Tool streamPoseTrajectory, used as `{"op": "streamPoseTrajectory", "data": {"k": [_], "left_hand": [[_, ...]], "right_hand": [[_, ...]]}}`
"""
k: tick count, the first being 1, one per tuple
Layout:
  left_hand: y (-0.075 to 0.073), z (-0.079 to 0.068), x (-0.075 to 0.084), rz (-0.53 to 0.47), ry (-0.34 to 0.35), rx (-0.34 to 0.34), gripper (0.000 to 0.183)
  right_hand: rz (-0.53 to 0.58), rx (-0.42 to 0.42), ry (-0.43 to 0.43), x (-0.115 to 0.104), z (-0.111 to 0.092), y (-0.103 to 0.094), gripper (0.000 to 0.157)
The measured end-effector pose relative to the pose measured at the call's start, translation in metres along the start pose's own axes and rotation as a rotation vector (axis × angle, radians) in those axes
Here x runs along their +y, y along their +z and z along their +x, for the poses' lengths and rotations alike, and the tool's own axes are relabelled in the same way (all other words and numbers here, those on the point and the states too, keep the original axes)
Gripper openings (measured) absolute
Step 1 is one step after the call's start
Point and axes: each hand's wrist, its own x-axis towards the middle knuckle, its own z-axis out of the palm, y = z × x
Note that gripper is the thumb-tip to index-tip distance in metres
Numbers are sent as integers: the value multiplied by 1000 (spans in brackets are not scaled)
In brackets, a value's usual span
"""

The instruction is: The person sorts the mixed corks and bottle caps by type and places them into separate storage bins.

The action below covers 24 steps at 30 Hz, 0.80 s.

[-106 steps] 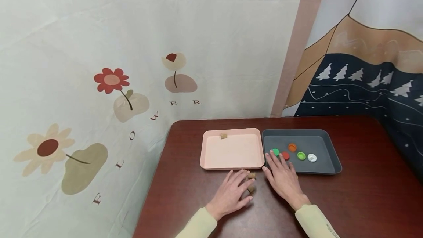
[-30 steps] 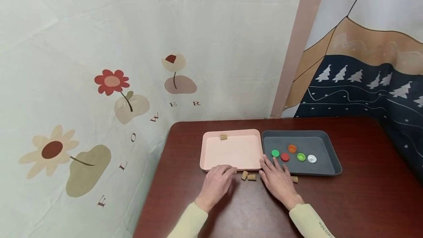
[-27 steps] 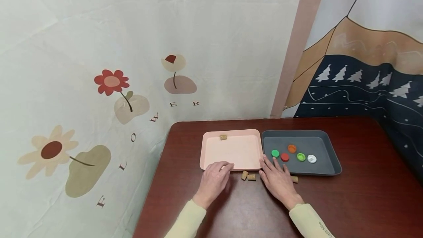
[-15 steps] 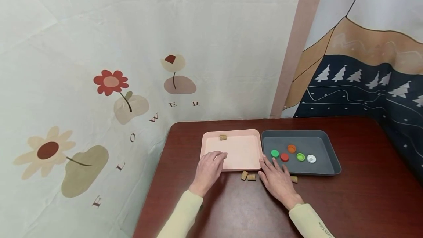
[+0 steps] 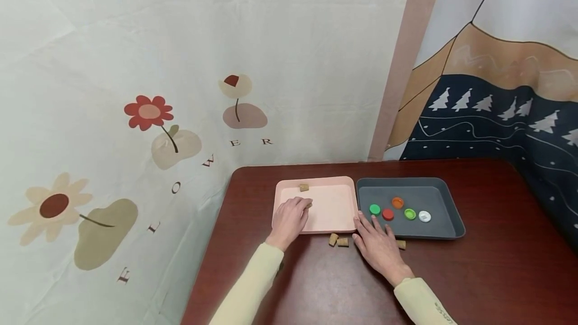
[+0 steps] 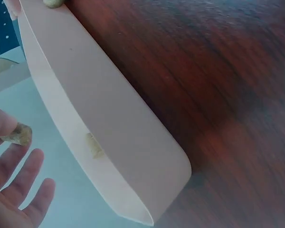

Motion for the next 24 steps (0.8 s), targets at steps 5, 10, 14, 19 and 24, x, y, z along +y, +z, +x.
{"op": "streamPoseTrajectory", "data": {"k": [5,10,14,19,24], "left_hand": [[9,10,-1,-13,-33,-66,21],[22,17,-2,37,-29,-116,16],[29,22,-1,99,-9,-186,11],[34,26,1,122,-31,-211,11],[38,26,1,132,-82,-248,12]], "right_hand": [[8,-7,5,0,1,0,54],[10,-6,3,1,0,1,55],[8,-1,1,1,0,2,54],[1,1,-2,1,0,2,55],[-1,3,-1,1,0,1,55]]}}
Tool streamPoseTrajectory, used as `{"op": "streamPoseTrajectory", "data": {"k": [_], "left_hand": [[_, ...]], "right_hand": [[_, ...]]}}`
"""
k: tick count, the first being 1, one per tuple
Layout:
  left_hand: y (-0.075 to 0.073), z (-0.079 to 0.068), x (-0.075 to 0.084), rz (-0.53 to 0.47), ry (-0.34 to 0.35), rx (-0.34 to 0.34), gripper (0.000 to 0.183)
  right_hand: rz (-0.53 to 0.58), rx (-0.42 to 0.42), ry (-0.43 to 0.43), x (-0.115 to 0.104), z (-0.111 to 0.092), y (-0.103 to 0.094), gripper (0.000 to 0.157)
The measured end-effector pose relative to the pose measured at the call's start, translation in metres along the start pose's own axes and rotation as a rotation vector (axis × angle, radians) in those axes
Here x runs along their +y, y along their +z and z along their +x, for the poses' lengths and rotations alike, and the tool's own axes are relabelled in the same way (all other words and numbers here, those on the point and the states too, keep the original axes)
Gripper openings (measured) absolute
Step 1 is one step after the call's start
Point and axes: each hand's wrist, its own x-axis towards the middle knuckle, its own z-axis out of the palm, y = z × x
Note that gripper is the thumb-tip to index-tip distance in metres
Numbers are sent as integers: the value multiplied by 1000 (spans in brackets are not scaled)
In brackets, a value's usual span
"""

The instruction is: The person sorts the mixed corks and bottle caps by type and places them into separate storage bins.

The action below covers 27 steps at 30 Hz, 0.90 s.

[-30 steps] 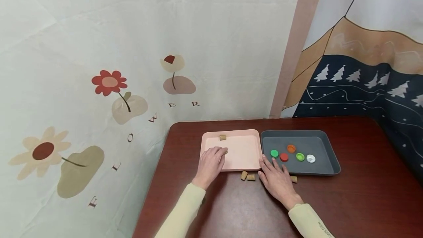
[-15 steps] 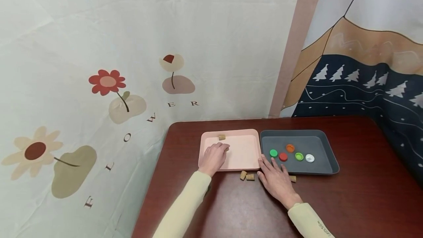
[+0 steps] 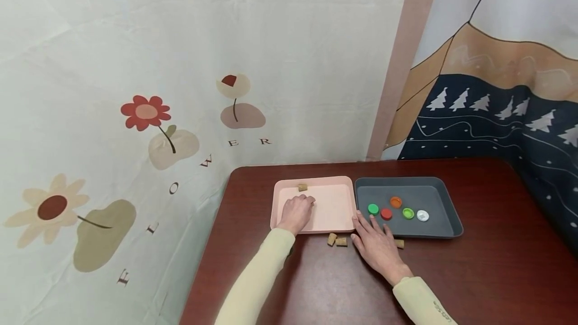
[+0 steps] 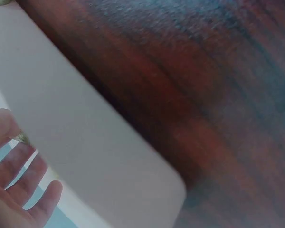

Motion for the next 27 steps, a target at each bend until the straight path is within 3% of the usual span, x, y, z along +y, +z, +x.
{"op": "streamPoseTrajectory", "data": {"k": [4,9,13,19,27], "left_hand": [[3,-2,-2,4,-39,-38,12],[7,-6,-5,-22,-40,5,10],[8,-8,-5,-64,-50,26,20],[2,-10,-3,-115,-103,-55,42],[-9,-16,1,-168,-80,-35,50]], "right_hand": [[-2,-2,-3,-1,1,0,55],[-1,6,-4,-1,1,0,55],[-8,5,-5,-1,1,1,55],[-7,0,2,-1,1,1,55],[-4,-10,9,-1,0,1,56]]}}
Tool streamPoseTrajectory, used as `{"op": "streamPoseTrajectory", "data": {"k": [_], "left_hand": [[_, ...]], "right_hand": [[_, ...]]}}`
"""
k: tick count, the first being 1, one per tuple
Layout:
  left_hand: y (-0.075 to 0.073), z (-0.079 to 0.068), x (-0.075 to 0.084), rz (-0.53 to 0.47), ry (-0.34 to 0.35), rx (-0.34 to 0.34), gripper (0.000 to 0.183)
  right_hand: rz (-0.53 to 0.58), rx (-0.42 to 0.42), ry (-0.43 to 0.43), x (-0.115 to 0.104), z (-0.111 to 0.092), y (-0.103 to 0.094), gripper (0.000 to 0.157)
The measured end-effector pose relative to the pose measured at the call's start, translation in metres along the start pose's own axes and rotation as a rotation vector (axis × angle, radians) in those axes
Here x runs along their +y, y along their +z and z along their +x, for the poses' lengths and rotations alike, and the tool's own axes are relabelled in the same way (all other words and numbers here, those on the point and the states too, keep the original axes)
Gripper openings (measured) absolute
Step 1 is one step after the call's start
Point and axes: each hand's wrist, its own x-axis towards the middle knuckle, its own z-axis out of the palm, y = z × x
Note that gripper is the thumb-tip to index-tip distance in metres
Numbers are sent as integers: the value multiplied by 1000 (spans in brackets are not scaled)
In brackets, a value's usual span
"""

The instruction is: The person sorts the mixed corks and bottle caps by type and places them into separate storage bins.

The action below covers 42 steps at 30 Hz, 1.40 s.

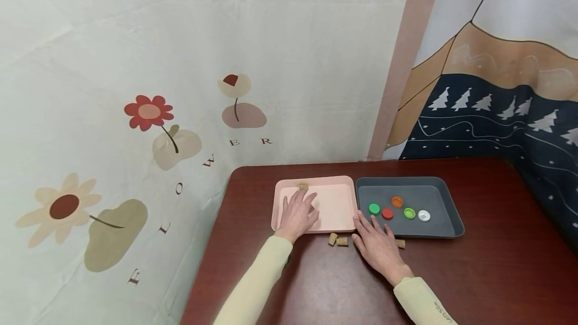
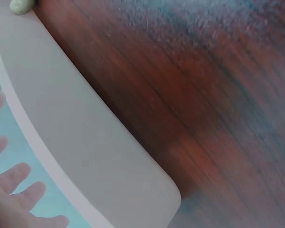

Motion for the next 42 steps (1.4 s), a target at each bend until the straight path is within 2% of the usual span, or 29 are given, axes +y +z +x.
{"op": "streamPoseTrajectory", "data": {"k": [9,13,17,22,27,35,42], "left_hand": [[-4,-17,8,9,53,64,53],[-8,-26,11,12,55,75,53],[-11,-35,12,5,52,98,54],[-12,-46,8,0,51,167,55],[-11,-57,-1,-34,-27,187,62],[-8,-68,-22,-108,-200,159,75],[-2,-78,-34,-161,-337,120,80]], "right_hand": [[20,-8,16,-2,-1,-2,56],[74,-1,23,0,-2,-3,57],[148,53,-3,3,-4,-8,55],[183,148,-52,8,-8,-13,55],[179,202,-60,13,-15,-20,54],[164,282,-40,33,-38,-35,54],[171,272,14,48,-57,-48,48]]}}
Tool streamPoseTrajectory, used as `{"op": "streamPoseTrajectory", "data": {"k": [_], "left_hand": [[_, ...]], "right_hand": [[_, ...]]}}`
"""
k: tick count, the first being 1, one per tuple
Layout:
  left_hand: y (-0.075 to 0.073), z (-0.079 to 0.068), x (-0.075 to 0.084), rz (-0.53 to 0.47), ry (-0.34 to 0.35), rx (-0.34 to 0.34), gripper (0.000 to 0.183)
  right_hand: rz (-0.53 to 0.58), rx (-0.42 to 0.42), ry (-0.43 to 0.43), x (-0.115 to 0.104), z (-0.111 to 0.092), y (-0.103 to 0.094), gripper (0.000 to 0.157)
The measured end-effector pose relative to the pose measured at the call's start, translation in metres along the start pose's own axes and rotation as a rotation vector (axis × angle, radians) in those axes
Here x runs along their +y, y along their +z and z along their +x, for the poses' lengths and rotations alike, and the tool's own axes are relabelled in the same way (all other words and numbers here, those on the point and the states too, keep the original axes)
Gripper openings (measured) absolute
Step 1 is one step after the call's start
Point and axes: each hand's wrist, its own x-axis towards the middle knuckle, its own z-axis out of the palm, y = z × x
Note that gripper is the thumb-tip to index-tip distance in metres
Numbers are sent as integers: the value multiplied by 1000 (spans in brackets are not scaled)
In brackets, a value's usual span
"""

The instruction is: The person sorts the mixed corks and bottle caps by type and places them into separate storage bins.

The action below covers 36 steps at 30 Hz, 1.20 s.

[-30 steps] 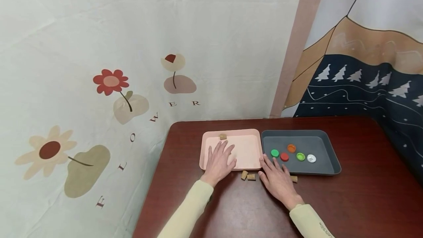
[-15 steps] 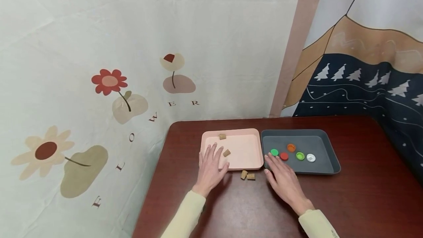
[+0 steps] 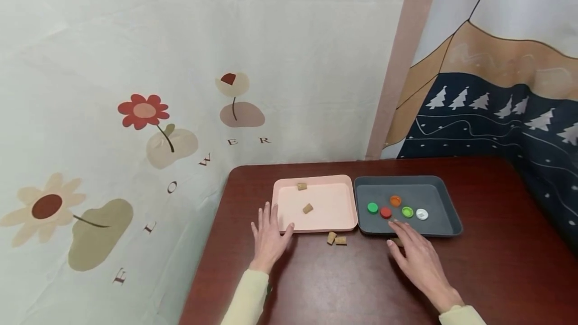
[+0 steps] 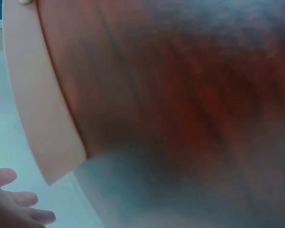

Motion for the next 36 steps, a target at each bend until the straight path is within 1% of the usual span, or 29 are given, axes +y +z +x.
{"op": "streamPoseTrajectory", "data": {"k": [3,6,8,10,18,25,31,33,36], "left_hand": [[2,-2,-4,-1,-24,-15,82],[4,-2,-7,-8,-38,-19,82],[4,-2,-8,-13,-52,-21,82],[4,-1,-9,-18,-68,-30,82],[11,5,-15,-26,-109,-76,87],[12,7,-15,-15,-105,-105,92],[13,8,-16,44,-78,-123,94],[16,9,-18,67,-67,-125,94],[18,9,-19,72,-51,-118,93]], "right_hand": [[-16,2,19,4,-4,-4,42],[-41,8,34,8,-7,-5,29],[-60,-2,41,10,-8,-5,21],[-73,-27,50,11,-9,-4,19],[-106,-150,86,12,-9,1,35],[-200,-214,95,12,-10,7,42],[-267,-207,77,10,-10,9,42],[-280,-182,65,10,-10,9,40],[-291,-116,34,12,-13,10,36]]}}
